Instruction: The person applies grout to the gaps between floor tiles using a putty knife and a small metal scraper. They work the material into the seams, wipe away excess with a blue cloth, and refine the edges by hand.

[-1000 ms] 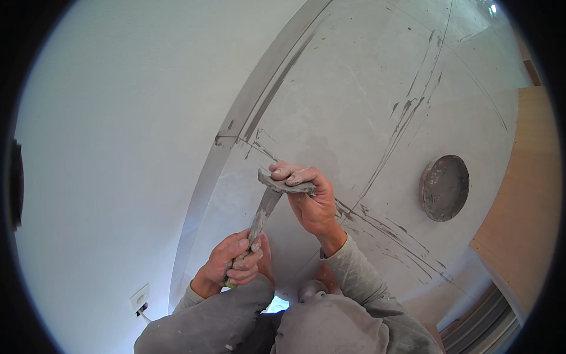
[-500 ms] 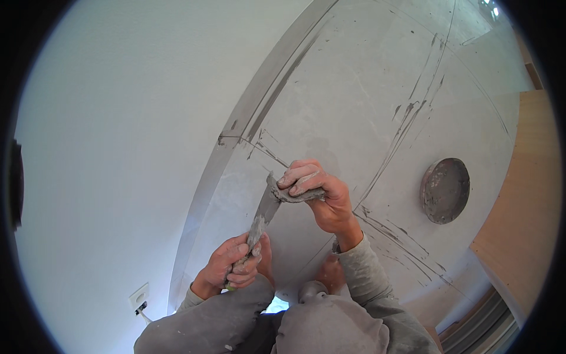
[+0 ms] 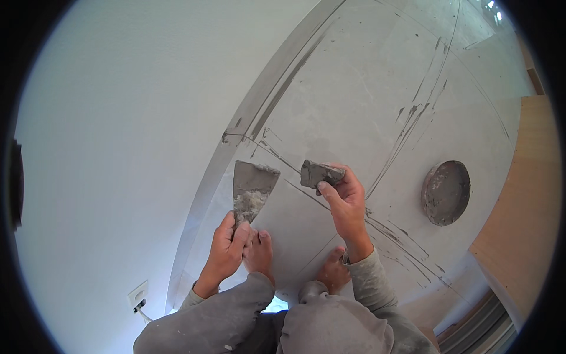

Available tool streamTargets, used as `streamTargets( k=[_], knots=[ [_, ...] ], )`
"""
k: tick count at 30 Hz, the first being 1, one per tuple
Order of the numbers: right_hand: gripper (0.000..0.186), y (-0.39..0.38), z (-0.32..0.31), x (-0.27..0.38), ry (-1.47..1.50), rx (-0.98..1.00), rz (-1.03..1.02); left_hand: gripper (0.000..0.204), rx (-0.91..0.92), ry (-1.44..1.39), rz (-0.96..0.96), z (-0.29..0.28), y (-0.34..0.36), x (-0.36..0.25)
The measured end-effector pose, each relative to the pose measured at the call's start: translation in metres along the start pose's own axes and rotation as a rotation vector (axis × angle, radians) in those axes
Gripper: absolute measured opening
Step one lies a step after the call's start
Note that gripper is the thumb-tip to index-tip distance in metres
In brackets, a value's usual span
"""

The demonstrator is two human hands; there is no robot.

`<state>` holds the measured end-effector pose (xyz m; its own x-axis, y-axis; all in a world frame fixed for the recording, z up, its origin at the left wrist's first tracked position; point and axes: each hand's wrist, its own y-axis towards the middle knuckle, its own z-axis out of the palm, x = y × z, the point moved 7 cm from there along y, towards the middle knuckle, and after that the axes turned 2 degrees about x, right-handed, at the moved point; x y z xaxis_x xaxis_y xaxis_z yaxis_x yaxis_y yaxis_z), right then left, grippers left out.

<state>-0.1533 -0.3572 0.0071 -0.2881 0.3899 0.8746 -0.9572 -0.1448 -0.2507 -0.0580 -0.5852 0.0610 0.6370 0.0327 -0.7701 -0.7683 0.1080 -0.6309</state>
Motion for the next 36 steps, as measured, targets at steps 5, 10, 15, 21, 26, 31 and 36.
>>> streamTargets(
  k=[5, 10, 15, 21, 26, 31, 36],
  knots=[
    [0.023, -0.008, 0.014, -0.003, 0.111, -0.082, 0.171, 0.037, -0.134, 0.406, 0.201, -0.003, 0.008, -0.016],
    [0.020, -0.011, 0.044, -0.007, 0.209, -0.214, 0.114, 0.048, -0.169, 0.555, 0.390, 0.004, 0.004, -0.028],
    [0.019, -0.011, 0.062, -0.013, 0.252, -0.247, 0.104, 0.049, -0.180, 0.588, 0.309, 0.006, 0.005, -0.023],
    [0.019, -0.008, 0.069, -0.018, 0.285, -0.207, 0.100, 0.054, -0.256, 0.755, 0.477, 0.006, 0.002, -0.027],
    [0.025, -0.003, 0.076, -0.018, 0.342, -0.126, 0.075, 0.054, -0.257, 0.834, 0.251, -0.007, -0.004, -0.014],
    [0.020, 0.023, 0.079, -0.015, 0.173, -0.016, 0.024, 0.053, -0.334, 0.887, 0.119, -0.048, -0.030, 0.023],
    [0.022, 0.072, 0.087, -0.055, -0.499, -0.020, -0.094, 0.052, -0.399, 0.846, -0.082, -0.088, -0.077, 0.051]
  ],
)
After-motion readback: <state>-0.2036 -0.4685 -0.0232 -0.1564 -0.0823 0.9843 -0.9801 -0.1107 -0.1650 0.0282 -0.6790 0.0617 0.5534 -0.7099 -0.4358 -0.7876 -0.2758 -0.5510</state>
